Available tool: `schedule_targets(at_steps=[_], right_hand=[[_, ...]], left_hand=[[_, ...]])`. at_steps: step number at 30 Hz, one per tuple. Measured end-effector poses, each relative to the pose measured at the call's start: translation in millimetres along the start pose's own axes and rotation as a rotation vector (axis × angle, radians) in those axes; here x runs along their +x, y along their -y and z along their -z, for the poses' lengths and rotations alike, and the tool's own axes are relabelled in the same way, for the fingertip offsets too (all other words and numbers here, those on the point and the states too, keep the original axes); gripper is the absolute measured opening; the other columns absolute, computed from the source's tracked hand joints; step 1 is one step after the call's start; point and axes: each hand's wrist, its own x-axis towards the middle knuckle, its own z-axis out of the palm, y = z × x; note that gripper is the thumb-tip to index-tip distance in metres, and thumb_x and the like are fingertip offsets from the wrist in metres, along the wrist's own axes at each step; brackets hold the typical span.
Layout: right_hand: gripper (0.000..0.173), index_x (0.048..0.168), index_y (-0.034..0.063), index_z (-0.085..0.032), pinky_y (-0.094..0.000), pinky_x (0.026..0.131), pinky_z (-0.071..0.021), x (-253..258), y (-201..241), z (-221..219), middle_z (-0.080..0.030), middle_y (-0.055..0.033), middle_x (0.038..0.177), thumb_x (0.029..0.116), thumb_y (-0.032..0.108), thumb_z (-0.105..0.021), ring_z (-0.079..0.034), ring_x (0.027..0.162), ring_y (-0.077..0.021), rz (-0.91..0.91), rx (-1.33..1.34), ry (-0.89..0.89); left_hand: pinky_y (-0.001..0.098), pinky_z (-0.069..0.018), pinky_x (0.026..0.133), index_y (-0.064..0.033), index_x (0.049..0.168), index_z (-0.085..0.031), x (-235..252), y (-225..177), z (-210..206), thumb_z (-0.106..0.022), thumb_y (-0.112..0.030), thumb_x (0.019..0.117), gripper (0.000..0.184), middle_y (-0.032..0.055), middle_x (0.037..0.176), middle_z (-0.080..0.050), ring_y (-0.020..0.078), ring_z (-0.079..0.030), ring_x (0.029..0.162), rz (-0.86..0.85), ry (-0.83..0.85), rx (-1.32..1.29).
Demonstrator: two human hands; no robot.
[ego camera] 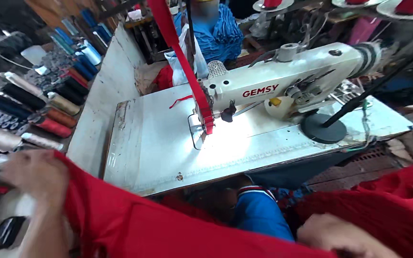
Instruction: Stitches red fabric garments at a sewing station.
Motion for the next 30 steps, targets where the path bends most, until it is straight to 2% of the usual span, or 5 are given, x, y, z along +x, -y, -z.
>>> schedule_targets(at_steps=[3,6,17,22,30], right_hand=[[0.014,0.085,0.0243,-0.063,-0.0117,0.058,-0.0468,-10.9,-16.5,58.3,-0.059,0.0165,0.075,0.085,0.03,-0.076,-0.055,0.066,0.008,-0.102,-0.425,-0.613],[0.025,0.105,-0.005,-0.065,-0.0443,0.062,-0.0514,25.9,-49.2,88.4,-0.066,-0.0168,0.082,0.0901,0.015,-0.069,-0.063,0.068,-0.0249,-0.314,-1.032,-0.974],[0.031,0.122,0.0209,-0.071,-0.0573,0.075,-0.0576,109.2,-145.2,14.9,-0.071,-0.0069,0.118,0.0962,0.037,-0.061,-0.071,0.098,-0.0298,-0.781,-0.972,-0.403],[0.035,0.126,0.0183,-0.067,-0.0587,0.077,-0.0567,93.7,-140.6,58.4,-0.071,-0.0107,0.118,0.0952,0.036,-0.064,-0.071,0.099,-0.0327,-0.855,-0.999,-0.486],[0.036,0.123,0.019,-0.068,-0.0585,0.078,-0.0565,76.8,-135.5,74.0,-0.073,-0.0092,0.112,0.0941,0.039,-0.063,-0.072,0.099,-0.0316,-0.912,-1.053,-0.574]], left_hand=[[0.07,-0.0383,0.107,0.0146,0.131,-0.053,-2.9,-44.7,-85.2,-0.05,-0.009,0.1029,0.037,0.0426,0.135,-0.049,0.0579,-0.049,0.129,-0.014,0.277,-0.223],[0.0597,-0.0448,0.107,0.0107,0.125,-0.06,-20.0,-65.7,-170.6,-0.051,-0.019,0.1048,0.037,0.0352,0.129,-0.059,0.0485,-0.059,0.121,-0.083,0.223,-0.375],[0.0502,-0.0559,0.098,-0.0078,0.113,-0.077,-123.0,-197.9,-180.0,-0.059,-0.03,0.1011,0.03,0.0123,0.117,-0.075,0.0298,-0.071,0.112,-0.976,0.135,-0.709],[0.0709,-0.0138,0.121,-0.0095,0.15,-0.053,-149.5,-214.7,-172.3,-0.045,-0.071,0.0947,0.083,0.0149,0.161,-0.041,0.0418,-0.032,0.152,-0.982,0.439,-0.429],[0.0619,-0.0316,0.118,-0.0009,0.146,-0.054,-133.7,-208.4,-192.3,-0.043,-0.048,0.1036,0.064,0.0194,0.155,-0.048,0.0391,-0.045,0.144,-0.847,0.374,-0.458]])
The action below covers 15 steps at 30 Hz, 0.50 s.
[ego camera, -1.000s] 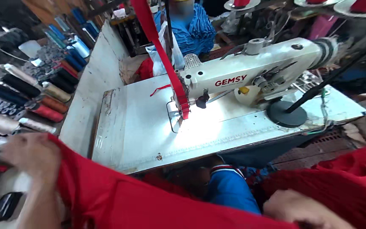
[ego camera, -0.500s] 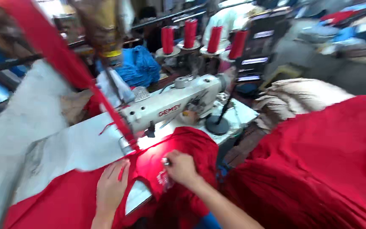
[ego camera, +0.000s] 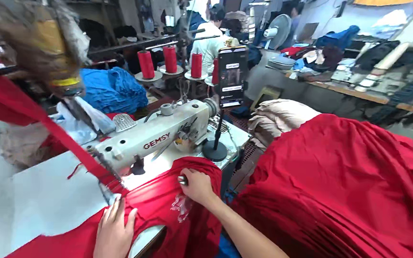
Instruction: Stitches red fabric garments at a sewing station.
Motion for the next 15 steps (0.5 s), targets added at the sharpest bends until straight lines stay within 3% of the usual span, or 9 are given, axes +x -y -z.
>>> schedule_targets(at_steps=[4,6,9,12,15], right_hand=[[0.038,0.128,0.0161,-0.066,-0.062,0.081,-0.0557,-1.3,14.5,6.4,-0.073,-0.014,0.111,0.0998,0.038,-0.054,-0.071,0.103,-0.0363,-0.119,-0.066,0.033],[0.04,0.136,0.0145,-0.061,-0.0602,0.088,-0.0547,-0.2,33.5,8.0,-0.07,-0.0157,0.122,0.102,0.033,-0.052,-0.069,0.11,-0.0366,-0.108,-0.087,0.117],[0.039,0.137,0.0132,-0.063,-0.0567,0.086,-0.0564,-13.8,76.9,-0.7,-0.067,-0.0134,0.129,0.1008,0.025,-0.055,-0.07,0.106,-0.0339,0.117,-0.032,0.142],[0.033,0.128,0.0176,-0.069,-0.0537,0.081,-0.0579,-27.8,116.3,-27.9,-0.07,-0.0086,0.119,0.0986,0.025,-0.056,-0.071,0.1,-0.0284,0.342,0.057,0.248],[0.039,0.134,0.028,-0.067,-0.0536,0.071,-0.0562,-23.6,134.6,-60.9,-0.071,-0.007,0.112,0.0967,0.027,-0.054,-0.071,0.092,-0.029,0.392,0.003,0.245]], left_hand=[[0.0578,-0.0239,0.123,-0.0144,0.151,-0.052,-5.9,-18.2,9.6,-0.042,-0.05,0.1045,0.06,0.0067,0.162,-0.042,0.028,-0.038,0.151,0.093,0.05,0.075],[0.0539,-0.0218,0.125,-0.0137,0.151,-0.052,-7.6,-16.6,7.9,-0.04,-0.046,0.1065,0.056,0.0054,0.163,-0.041,0.0252,-0.036,0.151,0.121,0.07,0.071],[0.0468,-0.0181,0.128,-0.0118,0.152,-0.05,-6.5,-8.6,6.5,-0.032,-0.042,0.1089,0.056,0.0044,0.164,-0.039,0.0193,-0.031,0.154,0.136,0.095,0.042],[0.0458,-0.0181,0.129,-0.0078,0.151,-0.051,-7.4,-5.1,4.1,-0.032,-0.036,0.1087,0.054,0.0077,0.164,-0.038,0.02,-0.032,0.153,0.125,0.082,0.014],[0.0468,-0.0189,0.128,-0.006,0.15,-0.051,-7.5,-3.1,3.7,-0.041,-0.022,0.1001,0.054,0.0065,0.164,-0.039,0.0193,-0.034,0.153,0.095,0.065,-0.005]])
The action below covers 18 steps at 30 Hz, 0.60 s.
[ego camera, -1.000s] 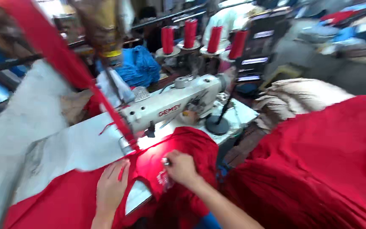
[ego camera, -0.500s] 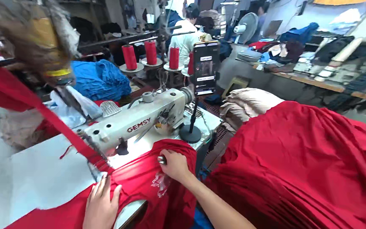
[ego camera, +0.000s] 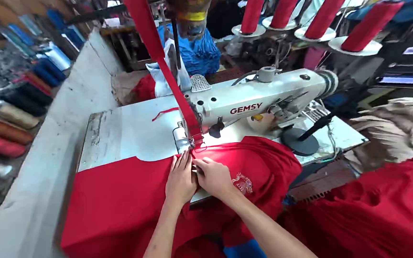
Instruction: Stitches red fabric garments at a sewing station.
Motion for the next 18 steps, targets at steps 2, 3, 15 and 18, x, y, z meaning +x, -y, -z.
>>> schedule_targets(at_steps=[2,3,15,18], right_hand=[[0.049,0.146,0.0304,-0.059,-0.0552,0.069,-0.0555,8.0,5.4,-3.7,-0.07,-0.0108,0.115,0.097,0.026,-0.053,-0.071,0.09,-0.033,-0.048,-0.108,0.012],[0.053,0.151,0.0292,-0.053,-0.0555,0.07,-0.0557,11.3,8.7,-2.7,-0.069,-0.0125,0.118,0.098,0.025,-0.051,-0.071,0.091,-0.0344,-0.071,-0.155,0.034],[0.046,0.137,0.0161,-0.065,-0.0526,0.068,-0.0562,28.9,0.7,-9.2,-0.072,-0.0113,0.114,0.0927,0.022,-0.055,-0.073,0.09,-0.0323,0.0,-0.241,-0.089],[0.052,0.146,0.0227,-0.058,-0.0539,0.069,-0.0558,17.7,2.2,-4.0,-0.07,-0.0105,0.123,0.0937,0.023,-0.055,-0.072,0.092,-0.0331,-0.04,-0.208,-0.005]], left_hand=[[0.045,-0.0154,0.129,-0.009,0.153,-0.048,3.4,0.6,6.5,-0.041,-0.017,0.0991,0.055,0.0028,0.165,-0.037,0.0162,-0.03,0.154,0.006,0.052,-0.006],[0.0445,-0.0145,0.129,-0.0101,0.154,-0.047,6.5,2.5,9.6,-0.041,-0.017,0.099,0.056,0.0019,0.165,-0.037,0.0157,-0.03,0.154,-0.006,0.068,-0.01],[0.0495,-0.0184,0.127,-0.0112,0.149,-0.053,38.4,22.9,9.2,-0.04,-0.022,0.1028,0.049,0.0013,0.159,-0.047,0.0182,-0.035,0.152,-0.065,0.061,0.046],[0.0459,-0.0111,0.129,-0.0147,0.152,-0.051,55.1,35.5,9.5,-0.027,-0.039,0.1106,0.053,-0.0008,0.163,-0.04,0.0146,-0.025,0.156,-0.027,0.121,0.007]])
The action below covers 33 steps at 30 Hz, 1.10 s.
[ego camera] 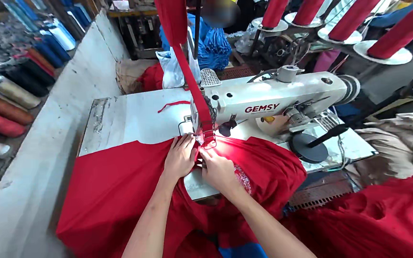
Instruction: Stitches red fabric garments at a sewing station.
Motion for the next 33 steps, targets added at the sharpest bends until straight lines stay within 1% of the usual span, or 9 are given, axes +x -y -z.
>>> schedule_targets(at_steps=[5,8,10,13,16,22,25,30,33], right_hand=[[0.042,0.135,0.0217,-0.066,-0.055,0.068,-0.0555,-6.1,-7.2,-1.9,-0.071,-0.0093,0.115,0.0943,0.024,-0.055,-0.072,0.09,-0.0324,0.03,0.032,-0.046],[0.032,0.123,0.0221,-0.072,-0.0571,0.065,-0.0556,4.7,-15.4,-7.7,-0.074,-0.0083,0.11,0.0951,0.028,-0.058,-0.073,0.088,-0.033,0.064,0.077,-0.155],[0.028,0.119,0.022,-0.074,-0.0571,0.066,-0.0564,11.7,-23.8,-10.1,-0.075,-0.0061,0.11,0.095,0.025,-0.059,-0.074,0.091,-0.0318,0.105,0.108,-0.215],[0.029,0.114,0.0179,-0.075,-0.0579,0.069,-0.057,18.0,-45.0,-11.3,-0.077,-0.0067,0.105,0.0888,0.021,-0.062,-0.074,0.091,-0.0314,0.196,0.138,-0.265],[0.03,0.118,0.0215,-0.076,-0.056,0.066,-0.0574,14.4,-57.5,-13.1,-0.077,-0.006,0.104,0.0902,0.02,-0.064,-0.075,0.086,-0.0303,0.286,0.121,-0.279],[0.049,0.135,0.0307,-0.069,-0.0528,0.058,-0.0545,12.1,-50.0,-12.9,-0.075,-0.0092,0.096,0.0895,0.015,-0.061,-0.072,0.074,-0.0315,0.285,0.004,-0.277],[0.045,0.131,0.027,-0.072,-0.0521,0.056,-0.0549,18.1,-46.0,-17.9,-0.076,-0.0077,0.098,0.0898,0.014,-0.058,-0.073,0.075,-0.0309,0.304,-0.029,-0.332],[0.038,0.131,0.0152,-0.069,-0.0584,0.091,-0.0535,29.3,-18.1,6.7,-0.072,-0.0121,0.123,0.0986,0.023,-0.051,-0.068,0.115,-0.0337,0.091,0.061,0.012],[0.04,0.135,0.0172,-0.066,-0.0576,0.094,-0.0526,30.1,-7.0,15.9,-0.07,-0.0112,0.127,0.1025,0.03,-0.047,-0.066,0.119,-0.0322,0.0,0.072,0.106]], left_hand=[[0.0566,-0.0217,0.125,-0.0113,0.135,-0.065,0.1,-16.7,5.3,-0.045,-0.021,0.1046,0.038,0.0079,0.155,-0.051,0.0282,-0.037,0.15,0.123,-0.238,0.019],[0.0387,-0.0534,0.101,0.0018,0.127,-0.063,-20.7,-53.4,4.8,-0.045,-0.006,0.1028,0.031,0.0131,0.126,-0.066,0.0207,-0.065,0.116,0.241,-0.55,-0.482],[0.0343,-0.0615,0.085,0.0047,0.126,-0.059,-35.5,-60.7,-7.7,-0.046,-0.007,0.1043,0.028,0.0123,0.108,-0.07,0.0162,-0.072,0.093,0.262,-0.577,-0.775],[0.0287,-0.059,0.081,0.0003,0.122,-0.066,-53.0,-46.9,-13.3,-0.049,-0.014,0.1038,0.028,0.009,0.105,-0.07,0.0118,-0.069,0.088,0.171,-0.525,-0.581],[0.0358,-0.0524,0.1,-0.0092,0.118,-0.074,-55.8,-39.7,-14.2,-0.048,-0.02,0.1035,0.032,0.0084,0.115,-0.07,0.0202,-0.065,0.111,0.118,-0.438,-0.263],[0.0443,-0.047,0.105,-0.0216,0.136,-0.067,-44.1,-50.3,-17.8,-0.045,-0.03,0.1031,0.041,0.0095,0.134,-0.062,0.0281,-0.057,0.125,0.176,-0.282,-0.005],[0.0476,-0.0455,0.105,-0.0264,0.137,-0.066,-36.3,-52.0,-16.0,-0.043,-0.034,0.1044,0.041,0.0066,0.136,-0.062,0.0264,-0.058,0.126,0.213,-0.269,0.051],[0.0509,-0.045,0.098,-0.0201,0.128,-0.072,-12.7,-45.7,-11.6,-0.054,-0.02,0.0946,0.038,0.0052,0.136,-0.063,0.0275,-0.059,0.123,0.233,-0.312,0.083],[0.0519,-0.0391,0.107,-0.0216,0.13,-0.069,1.5,-35.6,-5.2,-0.048,-0.027,0.1021,0.036,0.004,0.145,-0.056,0.0271,-0.051,0.133,0.256,-0.209,0.042]])
